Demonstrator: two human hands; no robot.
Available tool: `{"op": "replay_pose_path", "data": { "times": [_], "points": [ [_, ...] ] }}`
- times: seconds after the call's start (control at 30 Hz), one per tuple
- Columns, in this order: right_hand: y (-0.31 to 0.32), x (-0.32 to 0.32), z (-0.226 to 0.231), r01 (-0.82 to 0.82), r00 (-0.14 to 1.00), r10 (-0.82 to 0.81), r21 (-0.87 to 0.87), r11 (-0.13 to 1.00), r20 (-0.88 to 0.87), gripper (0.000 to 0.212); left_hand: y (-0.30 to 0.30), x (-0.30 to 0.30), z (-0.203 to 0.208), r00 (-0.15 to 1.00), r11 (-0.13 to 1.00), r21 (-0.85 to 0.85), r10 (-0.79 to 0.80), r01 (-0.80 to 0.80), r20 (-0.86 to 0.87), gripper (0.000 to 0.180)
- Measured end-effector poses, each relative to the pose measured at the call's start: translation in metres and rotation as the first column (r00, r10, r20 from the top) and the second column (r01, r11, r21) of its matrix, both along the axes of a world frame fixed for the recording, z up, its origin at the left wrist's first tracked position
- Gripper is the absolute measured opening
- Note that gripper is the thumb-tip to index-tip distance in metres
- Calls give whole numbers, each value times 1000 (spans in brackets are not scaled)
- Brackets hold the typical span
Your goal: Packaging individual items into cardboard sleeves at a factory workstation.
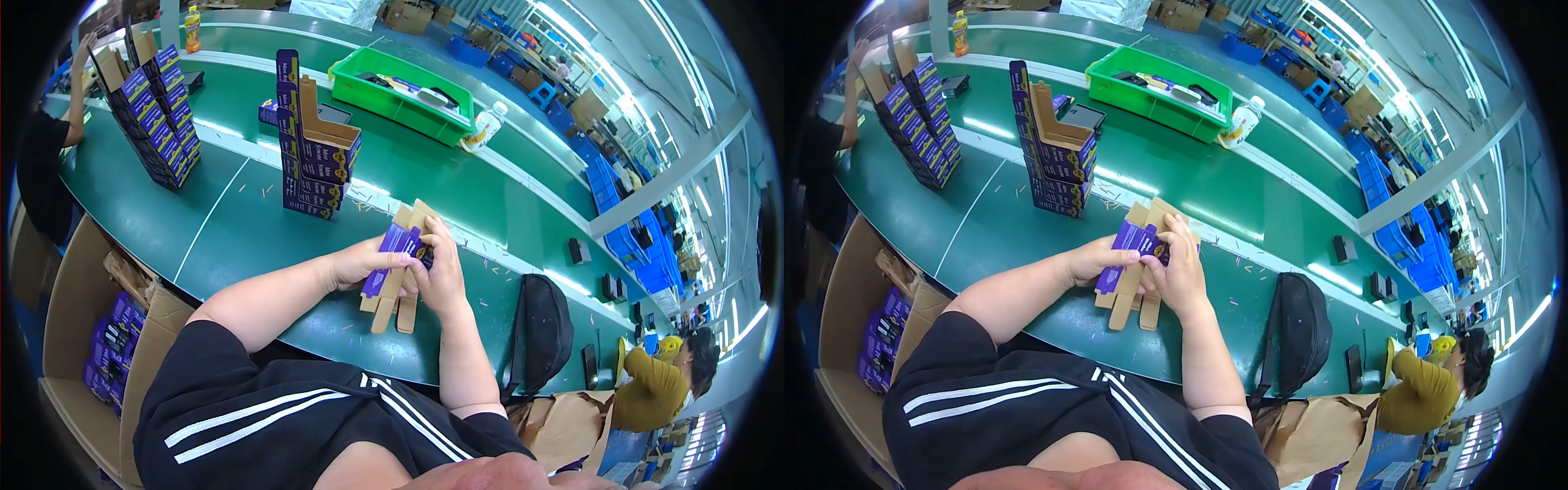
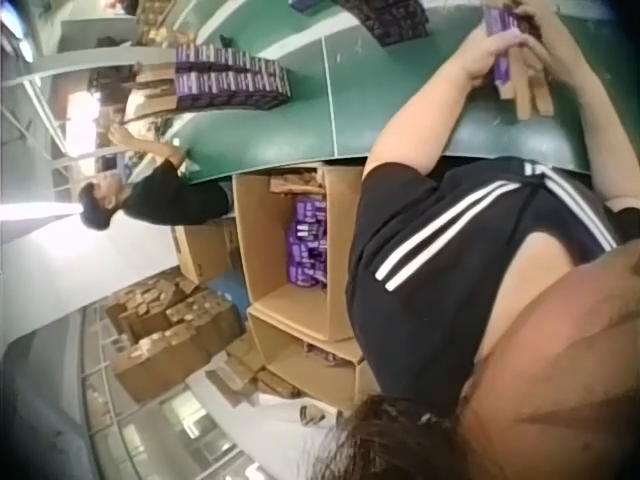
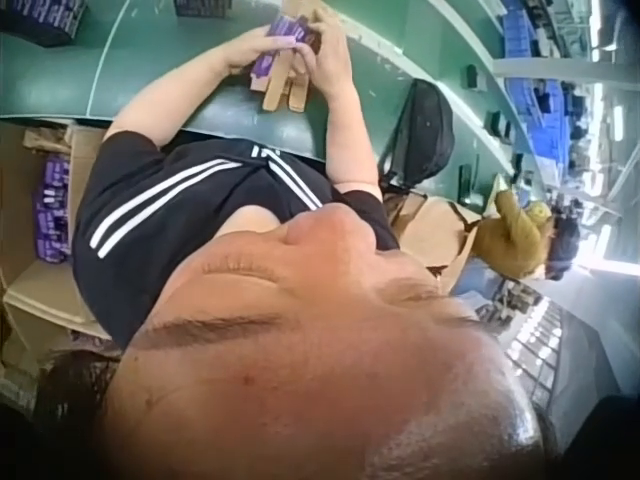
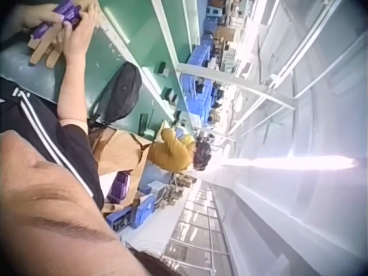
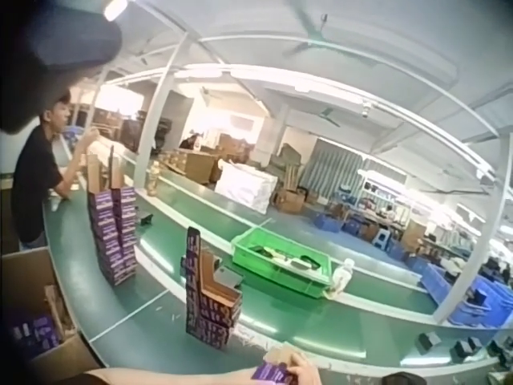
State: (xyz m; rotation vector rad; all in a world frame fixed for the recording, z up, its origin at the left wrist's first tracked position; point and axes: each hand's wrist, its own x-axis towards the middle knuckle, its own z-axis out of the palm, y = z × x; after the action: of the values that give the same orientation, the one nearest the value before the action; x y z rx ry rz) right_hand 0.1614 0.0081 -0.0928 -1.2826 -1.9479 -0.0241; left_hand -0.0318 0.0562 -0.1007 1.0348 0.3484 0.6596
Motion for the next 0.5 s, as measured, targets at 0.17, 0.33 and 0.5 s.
{"op": "replay_pose_path", "data": {
  "times": [0.17,0.33,0.5],
  "points": [
    [1,2,3,-88,932,94,34,996,-351,32,0,7,9,999,999,-33,42,-42,16,57],
    [-1,-5,-9,-148,552,-36,-140,979,-833,26,1,13,4,949,914,272,314,-302,-3,58],
    [2,6,-17,-354,467,-33,-221,909,-884,25,8,15,0,961,914,300,275,-272,35,59]
  ]
}}
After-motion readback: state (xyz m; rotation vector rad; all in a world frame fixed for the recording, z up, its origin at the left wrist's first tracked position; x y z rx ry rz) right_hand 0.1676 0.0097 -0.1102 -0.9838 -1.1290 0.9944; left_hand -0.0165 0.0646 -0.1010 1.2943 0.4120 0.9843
